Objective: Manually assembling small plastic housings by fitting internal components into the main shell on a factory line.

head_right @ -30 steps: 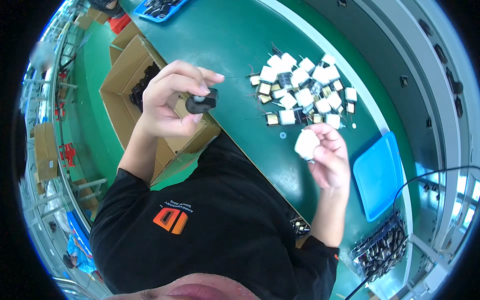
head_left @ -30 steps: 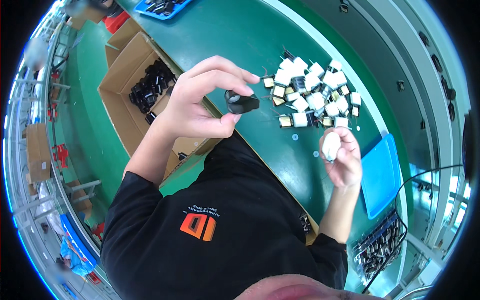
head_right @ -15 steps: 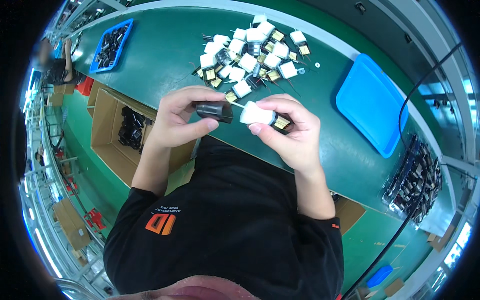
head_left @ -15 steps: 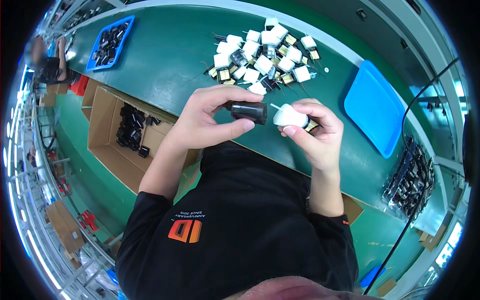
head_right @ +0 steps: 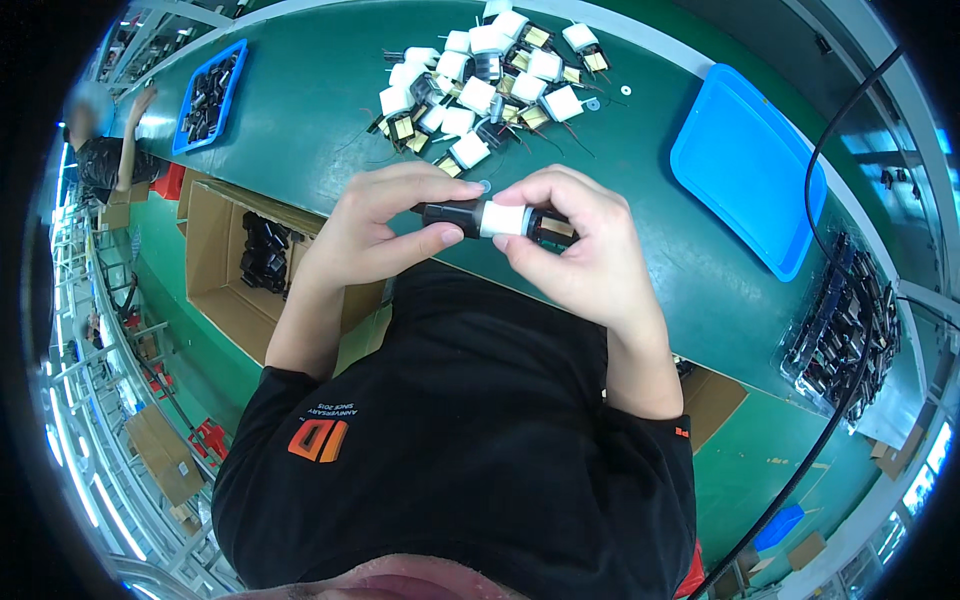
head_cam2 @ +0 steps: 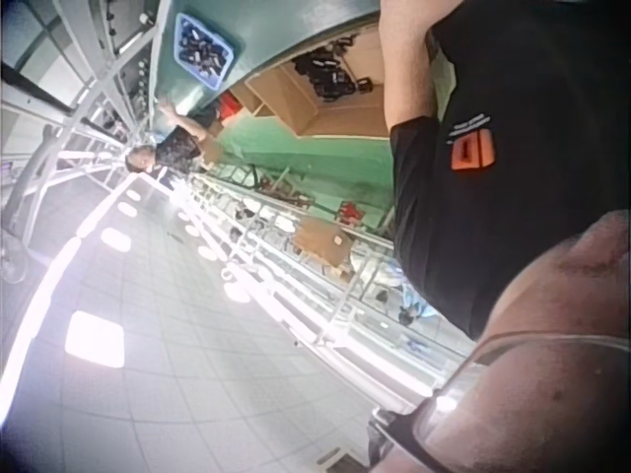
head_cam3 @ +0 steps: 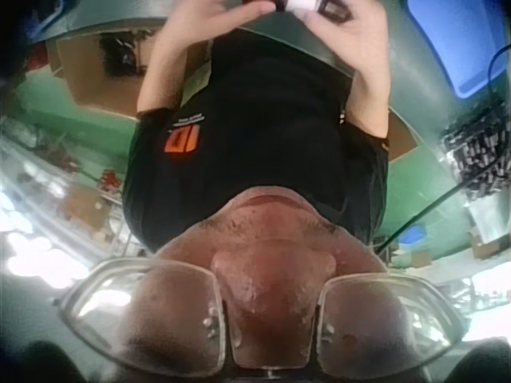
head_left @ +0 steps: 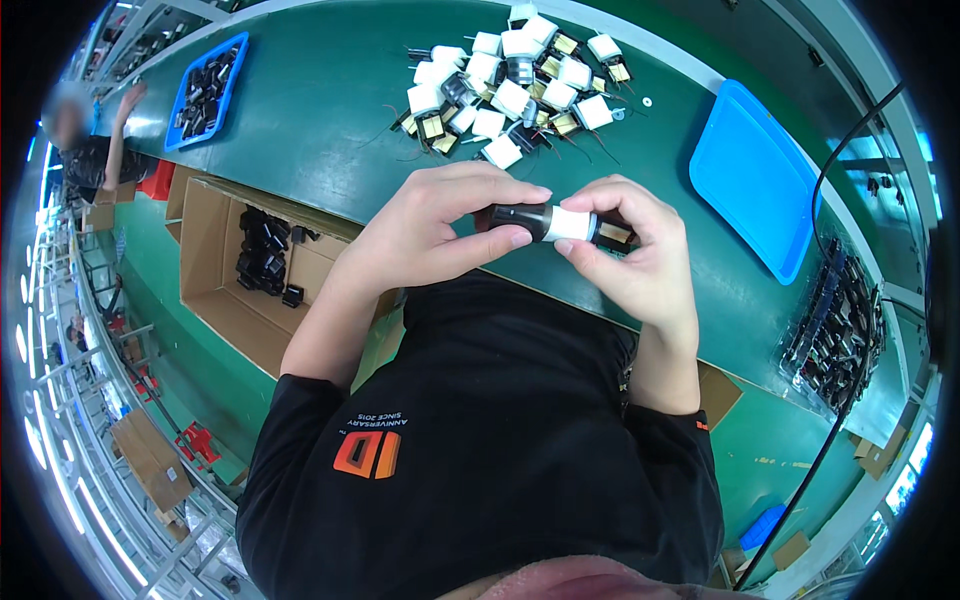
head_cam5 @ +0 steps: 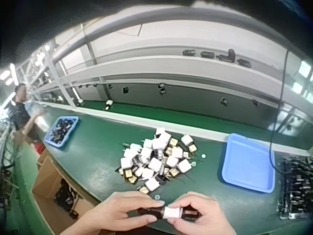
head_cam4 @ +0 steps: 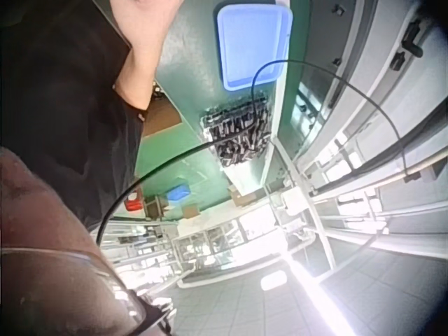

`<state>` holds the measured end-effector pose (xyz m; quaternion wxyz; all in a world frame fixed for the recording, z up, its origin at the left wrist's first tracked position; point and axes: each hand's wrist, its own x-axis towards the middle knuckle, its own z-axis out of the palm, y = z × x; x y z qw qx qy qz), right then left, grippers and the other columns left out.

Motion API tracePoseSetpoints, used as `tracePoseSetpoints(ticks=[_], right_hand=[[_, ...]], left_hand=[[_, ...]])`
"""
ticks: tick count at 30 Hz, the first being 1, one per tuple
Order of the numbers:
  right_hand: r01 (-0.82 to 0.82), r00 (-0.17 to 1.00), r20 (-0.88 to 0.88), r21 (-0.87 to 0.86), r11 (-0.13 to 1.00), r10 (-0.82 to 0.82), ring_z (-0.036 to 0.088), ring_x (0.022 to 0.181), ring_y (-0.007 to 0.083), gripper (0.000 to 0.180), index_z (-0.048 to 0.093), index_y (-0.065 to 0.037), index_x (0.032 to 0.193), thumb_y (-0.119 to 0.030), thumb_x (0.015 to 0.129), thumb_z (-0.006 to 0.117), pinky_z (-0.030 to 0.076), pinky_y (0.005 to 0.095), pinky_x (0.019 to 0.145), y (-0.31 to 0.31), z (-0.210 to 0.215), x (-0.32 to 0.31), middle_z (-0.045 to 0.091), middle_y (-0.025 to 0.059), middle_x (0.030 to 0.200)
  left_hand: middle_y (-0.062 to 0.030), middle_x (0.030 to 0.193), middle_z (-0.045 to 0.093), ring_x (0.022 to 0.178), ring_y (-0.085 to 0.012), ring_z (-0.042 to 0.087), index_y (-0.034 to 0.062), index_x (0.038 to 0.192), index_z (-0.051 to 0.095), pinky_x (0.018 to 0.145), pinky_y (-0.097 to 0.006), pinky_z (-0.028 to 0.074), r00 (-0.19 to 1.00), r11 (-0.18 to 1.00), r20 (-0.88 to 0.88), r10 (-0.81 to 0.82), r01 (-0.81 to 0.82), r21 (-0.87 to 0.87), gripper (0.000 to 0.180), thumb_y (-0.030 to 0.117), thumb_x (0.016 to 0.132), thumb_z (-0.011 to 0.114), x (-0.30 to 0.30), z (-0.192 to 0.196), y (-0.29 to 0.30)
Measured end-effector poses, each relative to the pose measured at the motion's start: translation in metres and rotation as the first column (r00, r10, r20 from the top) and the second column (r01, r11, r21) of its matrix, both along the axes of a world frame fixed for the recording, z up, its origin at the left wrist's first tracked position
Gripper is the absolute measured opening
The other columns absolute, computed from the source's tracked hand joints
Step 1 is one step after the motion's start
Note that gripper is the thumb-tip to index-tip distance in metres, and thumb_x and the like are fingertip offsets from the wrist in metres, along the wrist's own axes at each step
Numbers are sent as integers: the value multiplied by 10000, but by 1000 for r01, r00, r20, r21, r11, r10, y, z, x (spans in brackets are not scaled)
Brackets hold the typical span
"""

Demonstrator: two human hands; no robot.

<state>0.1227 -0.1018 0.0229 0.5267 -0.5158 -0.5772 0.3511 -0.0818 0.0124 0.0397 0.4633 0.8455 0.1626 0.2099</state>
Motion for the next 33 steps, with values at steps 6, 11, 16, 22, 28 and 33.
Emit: tracePoseSetpoints(ticks=[6, 11, 16, 22, 28, 33], right_hand=[[47, 997, -54, -24, 999, -48, 638, 806, 129, 238, 661, -16, 952, 23, 729, 736, 496, 256, 718, -2, -10, -1, 650, 58, 901], [-93, 960, -268, -42, 995, 78, 618, 863, 110, 251, 627, -15, 984, 1, 760, 739, 484, 256, 740, 1, -25, 3, 635, 31, 940], [-125, 817, -572, -52, 991, 73, 619, 871, 136, 268, 564, -28, 1008, 16, 779, 697, 513, 291, 780, 5, -40, -4, 585, 66, 1017], [-188, 350, -923, 94, 978, 156, 595, 1048, 232, 321, 555, -6, 1132, 16, 829, 657, 505, 386, 940, 3, -75, -2, 584, 165, 1147], [-474, -8, -975, 198, 858, 221, 634, 935, 163, 413, 566, -51, 1140, -299, 844, 711, 533, 337, 851, -2, -78, -12, 624, 89, 1019], [-207, -4, -993, -111, 972, -114, 634, 869, 123, 503, 552, -96, 1120, -396, 775, 762, 545, 288, 726, -3, -93, -32, 612, 30, 961]], left_hand=[[-90, 910, 685, 795, -210, 646, 40, 1147, 678, 709, -294, 496, 999, 999, -33, 40, -40, -2, 360, 77, 794, 742, 3, -2, -3], [-84, 883, 683, 793, -200, 646, 43, 1149, 679, 705, -285, 497, 1000, 1000, 26, 0, 0, -13, 367, 90, 792, 749, 5, -6, -4], [-86, 923, 675, 845, -177, 645, 34, 1191, 654, 746, -276, 509, 992, 989, -127, 21, -39, -143, 441, 121, 778, 785, 6, -6, -5], [-117, 1137, 643, 951, -227, 641, 31, 1276, 596, 871, -309, 505, 955, 999, 297, -17, 29, -35, 633, 169, 711, 849, 23, -12, -12], [-42, 951, 678, 796, -217, 583, 61, 1273, 593, 706, -326, 494, 940, 950, 338, 49, -148, 275, 678, 294, 683, 833, 48, -8, -28], [-29, 847, 619, 856, -224, 578, 84, 1306, 566, 719, -325, 503, 961, 914, 277, -20, -94, 394, 665, 303, 725, 803, 55, -9, -32]])
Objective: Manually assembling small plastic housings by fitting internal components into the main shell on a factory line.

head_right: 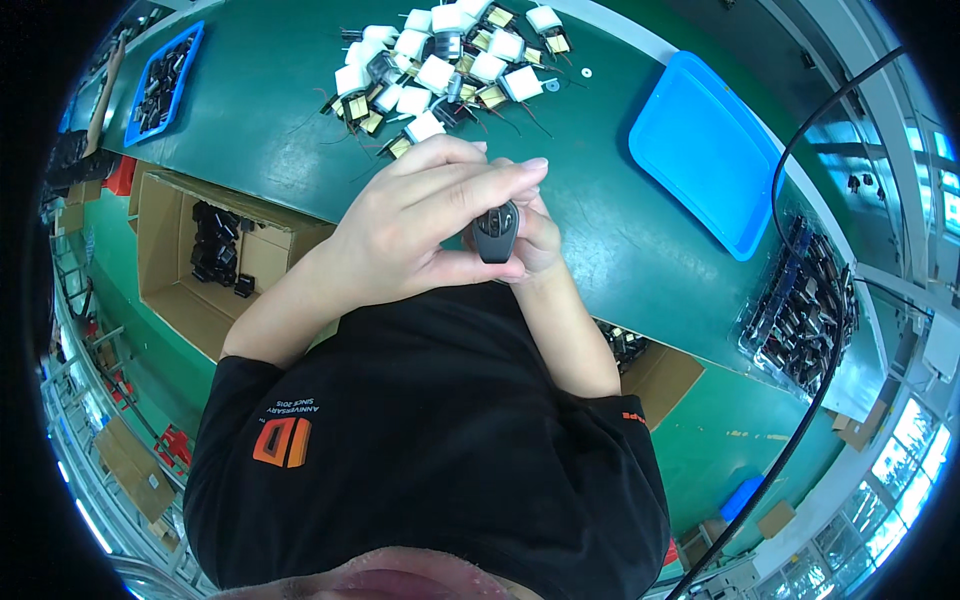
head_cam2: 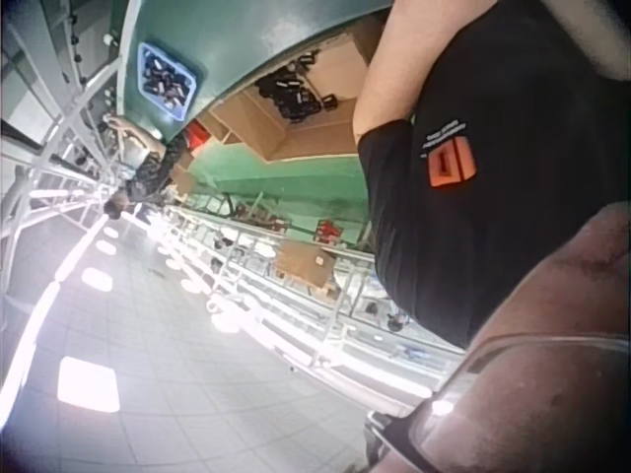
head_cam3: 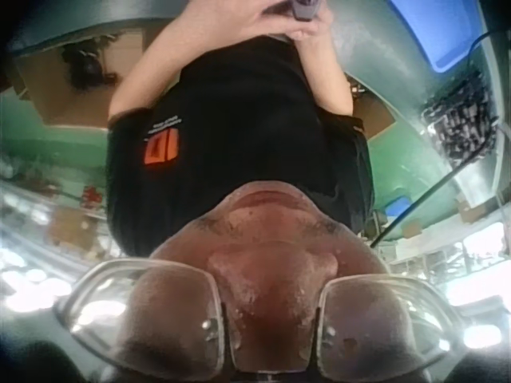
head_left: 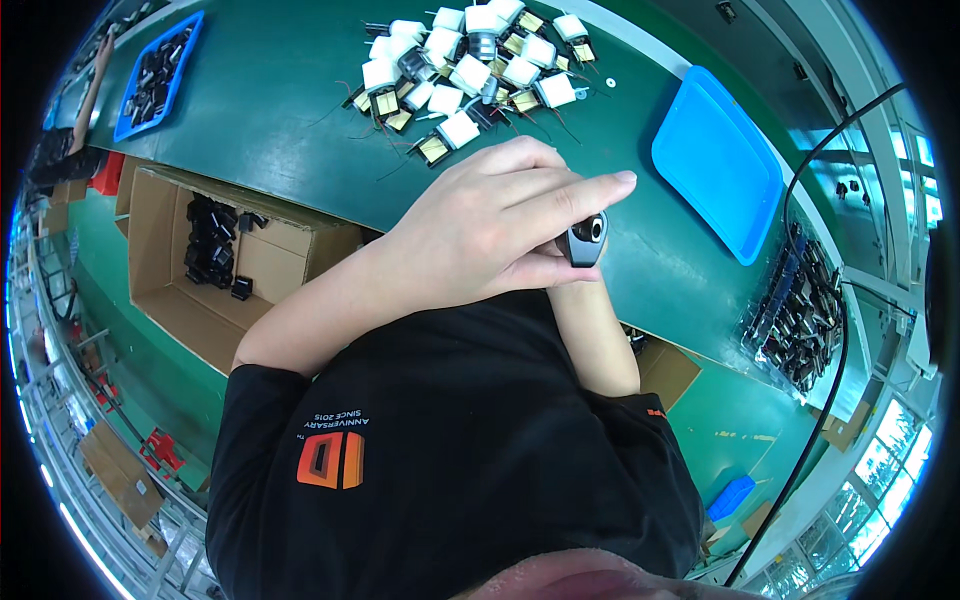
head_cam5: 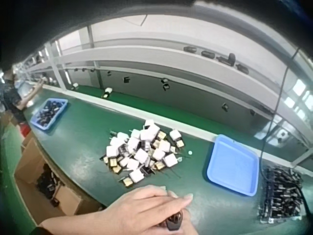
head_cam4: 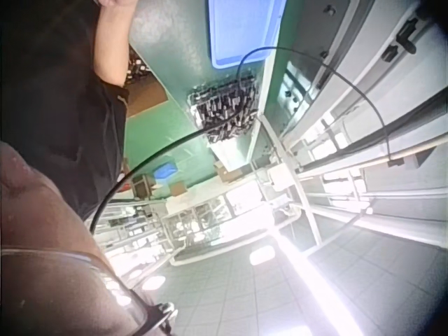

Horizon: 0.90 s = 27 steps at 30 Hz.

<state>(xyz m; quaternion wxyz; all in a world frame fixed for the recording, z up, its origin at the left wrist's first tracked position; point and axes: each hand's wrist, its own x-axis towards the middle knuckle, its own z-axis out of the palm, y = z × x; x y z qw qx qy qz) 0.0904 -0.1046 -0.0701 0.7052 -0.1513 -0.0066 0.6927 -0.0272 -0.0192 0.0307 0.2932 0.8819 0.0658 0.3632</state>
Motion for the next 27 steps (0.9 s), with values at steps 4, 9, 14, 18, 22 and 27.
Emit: tracePoseSetpoints(ticks=[4, 9, 14, 18, 22, 27], right_hand=[[-155, 984, 132, 322, 934, 118, 652, 870, 139, 526, 534, -91, 1149, -350, 757, 771, 553, 281, 718, 8, 2, 7, 626, 47, 970], [-155, 988, 70, 339, 928, 139, 669, 875, 157, 560, 508, -58, 1192, -293, 752, 762, 562, 275, 723, 7, -6, 10, 639, 75, 990], [-170, 983, 14, 406, 898, 181, 670, 878, 162, 507, 510, -17, 1169, -210, 753, 727, 569, 296, 746, 12, 3, 13, 641, 93, 979], [-76, 933, -358, -85, 994, 41, 670, 884, 172, 464, 521, -23, 1142, -168, 739, 699, 572, 304, 759, -5, 15, 4, 636, 99, 983], [-64, 976, -195, 155, 986, 94, 671, 892, 191, 416, 521, -54, 1100, -130, 714, 655, 572, 315, 789, 7, 8, 13, 623, 98, 974], [-48, 998, -20, 330, 943, 58, 658, 951, 193, 380, 510, -98, 1067, -140, 719, 658, 564, 328, 835, 5, -6, 9, 609, 90, 1005]], left_hand=[[-47, 899, 617, 906, -241, 589, 86, 1323, 547, 751, -342, 526, 999, 1000, -26, -31, 31, 3, 661, 272, 739, 793, 1, -2, -3], [-51, 925, 616, 952, -249, 594, 92, 1341, 528, 779, -351, 534, 997, 998, -56, -54, 52, -39, 666, 244, 746, 785, 2, 2, -5], [-42, 939, 626, 975, -249, 589, 104, 1351, 520, 793, -346, 534, 993, 995, -75, -88, 84, -48, 657, 230, 758, 773, 2, 2, -5], [-38, 967, 638, 980, -249, 589, 109, 1352, 519, 798, -347, 535, 992, 994, -72, -100, 96, -54, 655, 221, 759, 772, 3, 1, -4], [-33, 1008, 649, 989, -250, 592, 117, 1363, 513, 807, -350, 535, 988, 987, -37, -149, 146, -69, 680, 189, 741, 778, 6, -4, -2], [-31, 1018, 649, 998, -254, 592, 121, 1376, 503, 812, -353, 534, 987, 988, -37, -154, 153, -35, 713, 171, 722, 785, 6, -5, 1]])
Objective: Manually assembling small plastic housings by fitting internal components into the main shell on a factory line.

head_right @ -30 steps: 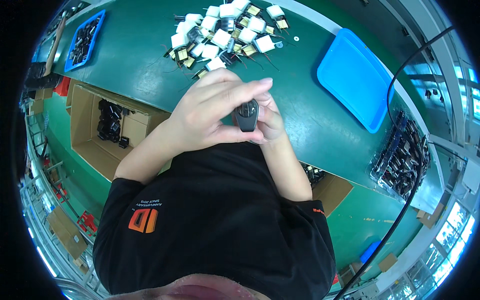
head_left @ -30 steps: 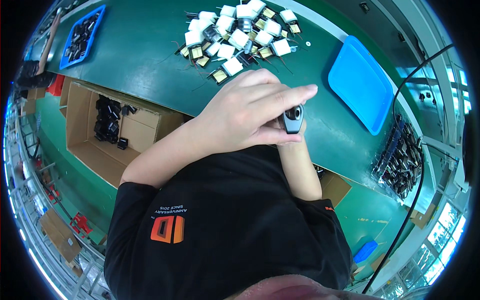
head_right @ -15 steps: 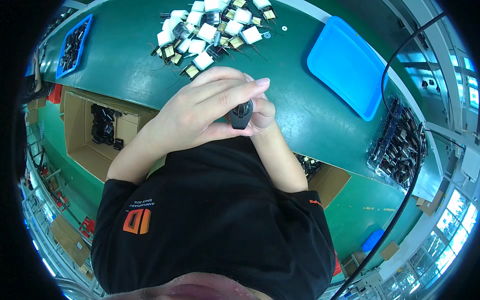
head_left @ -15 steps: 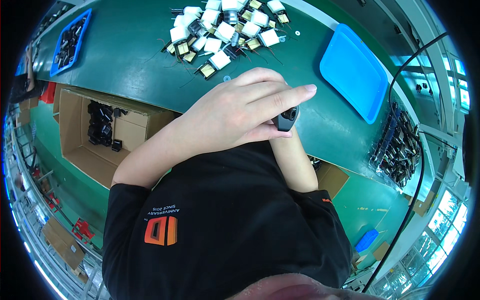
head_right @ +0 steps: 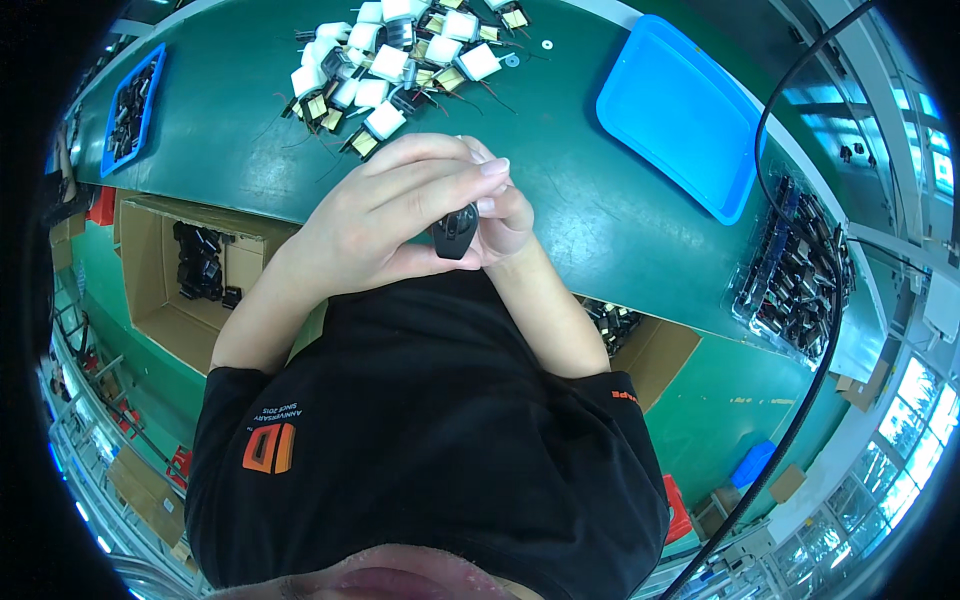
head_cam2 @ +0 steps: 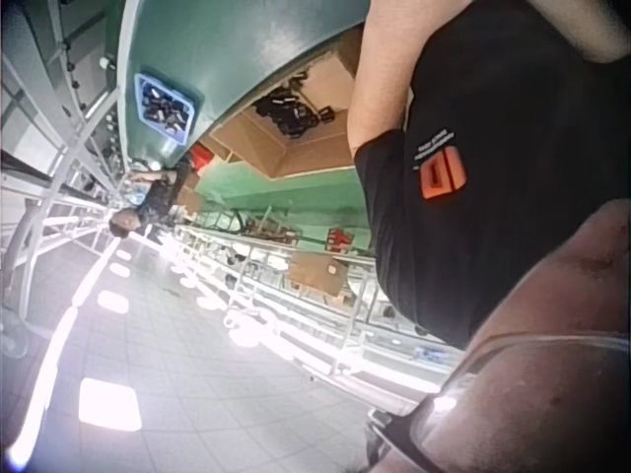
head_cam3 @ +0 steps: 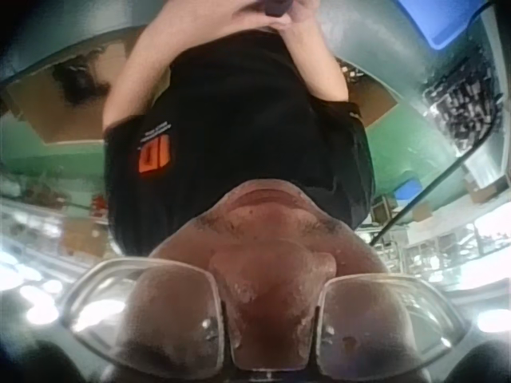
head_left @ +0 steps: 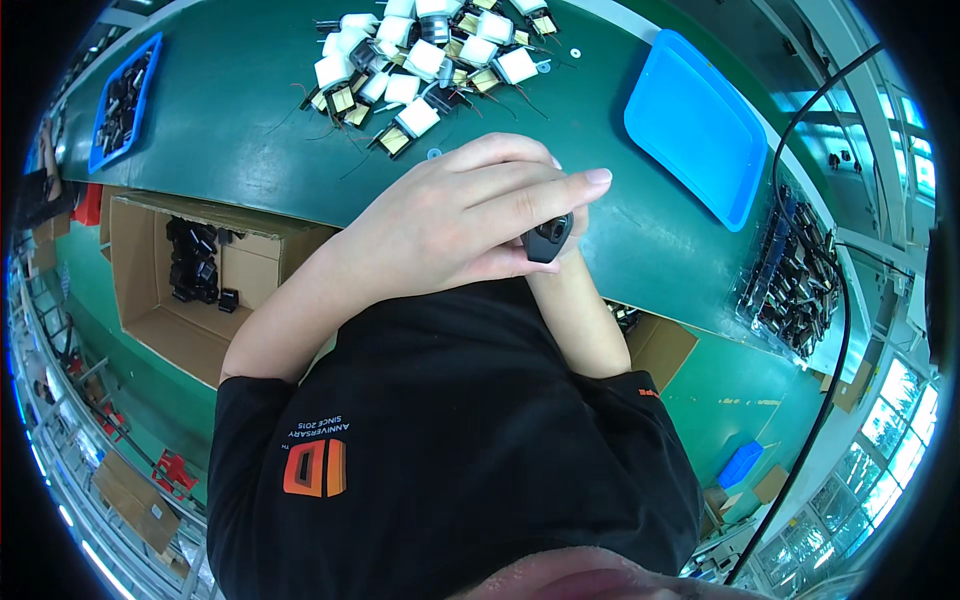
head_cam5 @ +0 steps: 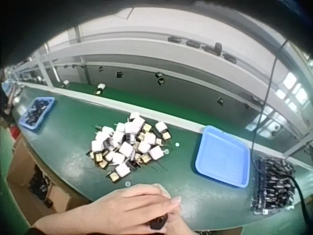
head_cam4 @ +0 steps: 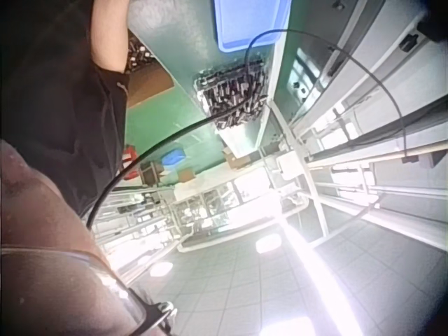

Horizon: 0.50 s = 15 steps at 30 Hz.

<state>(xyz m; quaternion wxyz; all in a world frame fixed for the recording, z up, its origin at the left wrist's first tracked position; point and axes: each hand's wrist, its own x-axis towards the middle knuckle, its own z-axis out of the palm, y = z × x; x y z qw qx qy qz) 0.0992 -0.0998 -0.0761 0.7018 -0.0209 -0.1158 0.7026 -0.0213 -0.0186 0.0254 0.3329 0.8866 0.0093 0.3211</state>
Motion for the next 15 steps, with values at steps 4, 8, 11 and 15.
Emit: tracePoseSetpoints(ticks=[4, 8, 11, 15], right_hand=[[-117, 972, -235, -586, 802, -30, 657, 959, 192, 389, 512, -97, 1070, -178, 729, 683, 564, 331, 843, -7, 32, -6, 612, 85, 1011], [-53, 990, -141, -257, 965, 17, 658, 973, 192, 461, 514, -80, 1128, -244, 739, 701, 566, 332, 841, 0, 10, -4, 620, 94, 1047], [-34, 999, 5, 16, 999, 34, 658, 980, 194, 506, 510, -70, 1169, -273, 745, 699, 568, 333, 837, 0, -8, -2, 624, 100, 1063], [-57, 998, 19, 45, 997, 57, 660, 973, 194, 528, 506, -65, 1184, -303, 752, 696, 569, 327, 826, 3, -2, -1, 623, 101, 1065]], left_hand=[[-37, 1021, 642, 990, -258, 590, 114, 1375, 502, 810, -352, 532, 1000, 1000, -14, 7, -7, 11, 712, 179, 725, 785, -2, -2, -1], [-47, 1008, 634, 979, -258, 590, 102, 1368, 504, 806, -351, 532, 1000, 999, -11, 24, -24, 38, 697, 192, 733, 778, 1, -1, -2], [-50, 1000, 631, 974, -258, 590, 96, 1362, 508, 806, -351, 532, 999, 998, -4, 33, -33, 47, 687, 199, 736, 774, 1, -2, -2], [-50, 997, 631, 973, -256, 590, 95, 1353, 516, 807, -351, 532, 999, 999, -11, 30, -30, 29, 680, 202, 733, 774, 1, -4, -2]])
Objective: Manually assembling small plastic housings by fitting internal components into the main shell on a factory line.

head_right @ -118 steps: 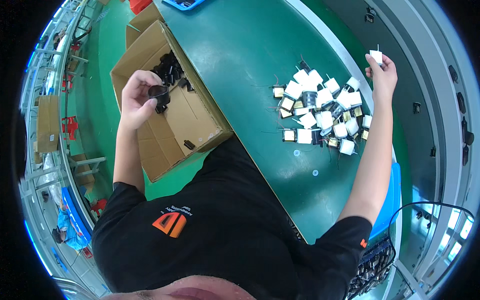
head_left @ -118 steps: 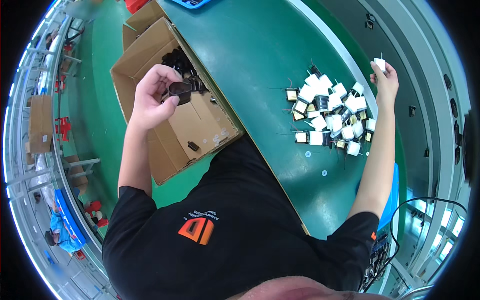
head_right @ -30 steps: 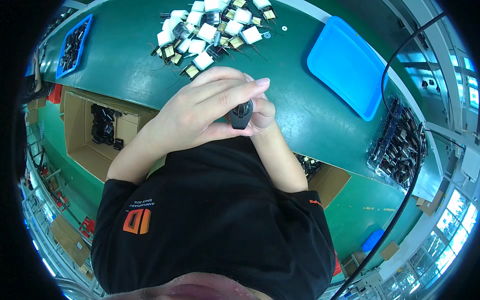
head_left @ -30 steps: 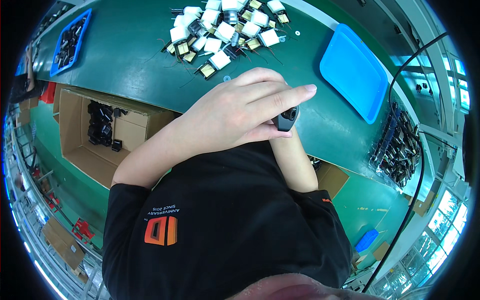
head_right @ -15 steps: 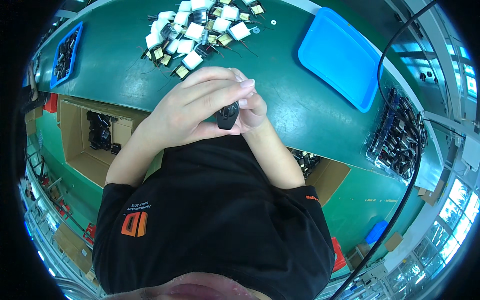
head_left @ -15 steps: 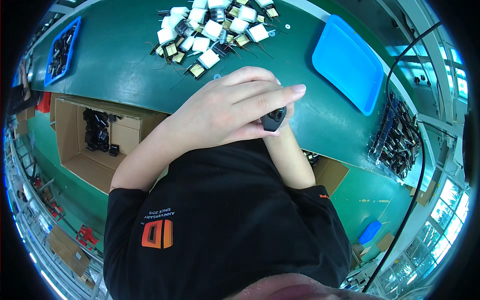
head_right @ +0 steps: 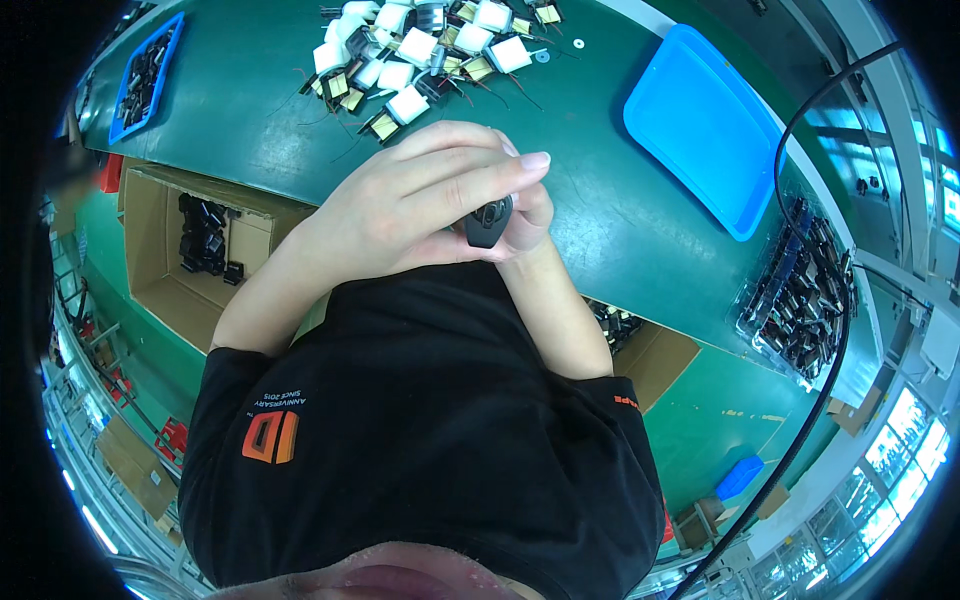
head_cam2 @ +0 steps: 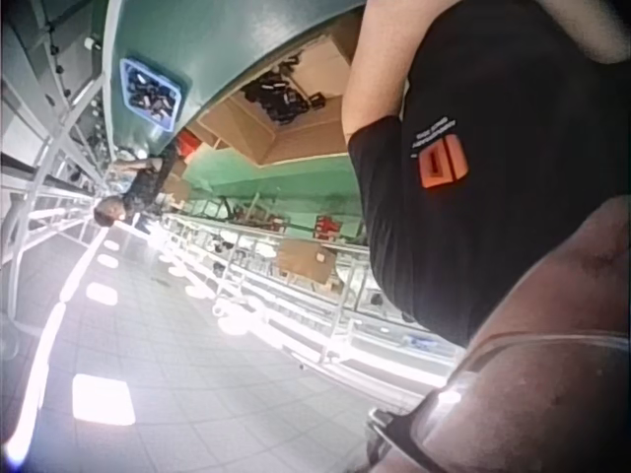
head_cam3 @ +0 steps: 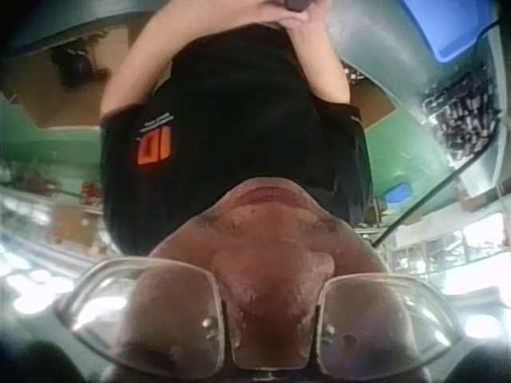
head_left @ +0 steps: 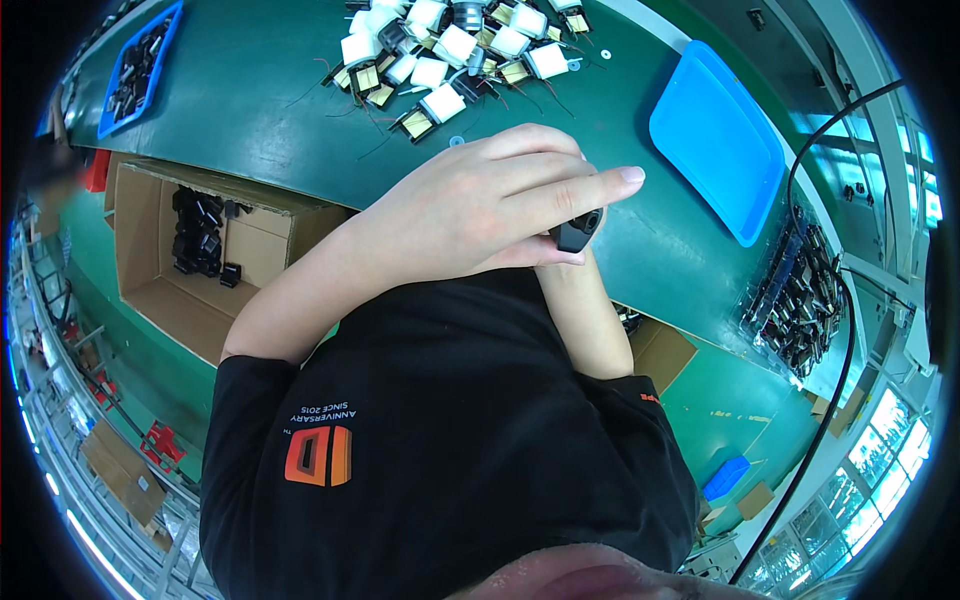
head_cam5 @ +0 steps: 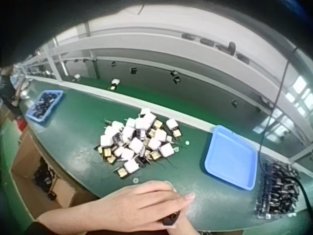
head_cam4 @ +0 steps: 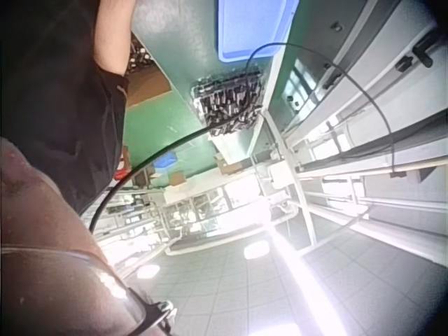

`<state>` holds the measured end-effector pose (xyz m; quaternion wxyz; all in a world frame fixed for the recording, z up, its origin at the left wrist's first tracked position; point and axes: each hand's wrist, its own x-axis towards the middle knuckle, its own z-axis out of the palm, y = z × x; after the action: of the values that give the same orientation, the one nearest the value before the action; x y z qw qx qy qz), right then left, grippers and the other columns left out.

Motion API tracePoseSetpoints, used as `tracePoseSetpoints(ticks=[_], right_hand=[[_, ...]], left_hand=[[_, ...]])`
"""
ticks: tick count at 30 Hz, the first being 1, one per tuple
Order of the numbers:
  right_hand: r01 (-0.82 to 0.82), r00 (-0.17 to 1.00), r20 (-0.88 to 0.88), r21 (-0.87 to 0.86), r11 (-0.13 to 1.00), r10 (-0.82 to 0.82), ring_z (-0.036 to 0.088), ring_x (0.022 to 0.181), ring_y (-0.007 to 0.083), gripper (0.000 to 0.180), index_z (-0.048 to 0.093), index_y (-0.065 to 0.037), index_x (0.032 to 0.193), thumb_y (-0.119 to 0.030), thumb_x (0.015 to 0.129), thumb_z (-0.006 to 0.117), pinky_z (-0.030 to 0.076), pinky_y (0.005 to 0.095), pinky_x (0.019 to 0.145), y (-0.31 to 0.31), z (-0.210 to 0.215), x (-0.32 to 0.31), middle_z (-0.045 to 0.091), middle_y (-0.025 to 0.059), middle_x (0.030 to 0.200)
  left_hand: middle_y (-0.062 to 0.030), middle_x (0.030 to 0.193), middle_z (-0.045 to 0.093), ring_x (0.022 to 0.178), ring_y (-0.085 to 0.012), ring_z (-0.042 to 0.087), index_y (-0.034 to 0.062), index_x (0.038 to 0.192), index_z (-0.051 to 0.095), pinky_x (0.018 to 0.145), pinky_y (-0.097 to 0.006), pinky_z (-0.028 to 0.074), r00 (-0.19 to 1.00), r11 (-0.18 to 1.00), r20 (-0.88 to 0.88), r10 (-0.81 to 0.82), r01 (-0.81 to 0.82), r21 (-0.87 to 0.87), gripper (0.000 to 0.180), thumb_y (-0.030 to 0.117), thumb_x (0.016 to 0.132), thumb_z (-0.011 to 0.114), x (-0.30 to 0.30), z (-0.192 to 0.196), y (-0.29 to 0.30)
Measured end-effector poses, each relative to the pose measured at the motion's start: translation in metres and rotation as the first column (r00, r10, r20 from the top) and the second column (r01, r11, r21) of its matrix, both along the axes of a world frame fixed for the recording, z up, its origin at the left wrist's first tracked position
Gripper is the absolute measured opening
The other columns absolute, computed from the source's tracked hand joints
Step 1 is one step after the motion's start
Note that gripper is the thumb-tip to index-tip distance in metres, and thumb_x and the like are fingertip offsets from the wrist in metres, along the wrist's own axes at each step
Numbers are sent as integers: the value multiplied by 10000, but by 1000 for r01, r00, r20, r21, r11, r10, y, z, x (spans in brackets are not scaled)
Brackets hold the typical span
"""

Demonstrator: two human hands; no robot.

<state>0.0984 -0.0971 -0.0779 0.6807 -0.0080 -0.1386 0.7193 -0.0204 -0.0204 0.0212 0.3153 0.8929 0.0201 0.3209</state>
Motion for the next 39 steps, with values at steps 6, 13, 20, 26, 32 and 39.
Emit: tracePoseSetpoints(ticks=[6, 13, 20, 26, 32, 39], right_hand=[[96, 993, -65, -39, 995, -98, 657, 946, 194, 502, 475, -74, 1217, -216, 762, 632, 569, 315, 800, -3, 3, -7, 607, 121, 1102], [133, 958, 248, 68, 989, -146, 570, 1108, 245, 614, 405, -46, 1298, -265, 752, 583, 481, 344, 908, -1, -5, 14, 539, 144, 1227], [576, -91, 801, 527, 625, -591, 534, 949, 182, 616, 534, -6, 1202, -231, 703, 817, 449, 310, 837, -11, 46, 13, 516, 111, 1184], [509, 276, 802, 346, 788, -530, 575, 1035, 185, 737, 482, 36, 1311, -123, 685, 837, 479, 320, 901, -6, 72, -12, 511, 112, 1201], [343, 692, 630, 144, 928, -354, 587, 1084, 221, 720, 431, 46, 1349, -25, 714, 763, 457, 353, 968, -10, 63, -3, 525, 136, 1230], [427, 768, 503, 56, 902, -395, 529, 965, 224, 925, 374, 30, 1387, -434, 674, 737, 420, 344, 889, -6, 50, -3, 510, 151, 1216]], left_hand=[[-58, 991, 633, 991, -254, 594, 103, 1339, 532, 810, -350, 533, 1000, 999, -6, -23, 23, -28, 676, 200, 716, 775, -2, -3, 4], [-94, 1193, 620, 1159, -292, 571, 86, 1382, 479, 918, -412, 505, 1000, 1000, -13, -11, 11, -24, 755, 189, 703, 792, -10, -15, 18], [-161, 1358, 540, 1208, -353, 559, 48, 1503, 213, 1049, -455, 423, 985, 982, 166, -35, 65, -179, 914, 166, 787, 768, -18, -35, 22], [-238, 1452, 422, 1349, -370, 429, 19, 1532, 59, 1075, -447, 387, 952, 997, 302, 55, -36, -66, 926, 74, 857, 690, -14, -43, 11], [-223, 1516, 318, 1421, -315, 315, -26, 1512, 193, 1146, -423, 248, 999, 879, 40, -13, 30, -476, 1058, 205, 687, 814, -20, -21, 16], [-169, 1387, 463, 1265, -273, 458, -23, 1496, 271, 1073, -382, 326, 998, 899, 55, -6, 29, -437, 964, 381, 769, 758, -9, -5, 6]])
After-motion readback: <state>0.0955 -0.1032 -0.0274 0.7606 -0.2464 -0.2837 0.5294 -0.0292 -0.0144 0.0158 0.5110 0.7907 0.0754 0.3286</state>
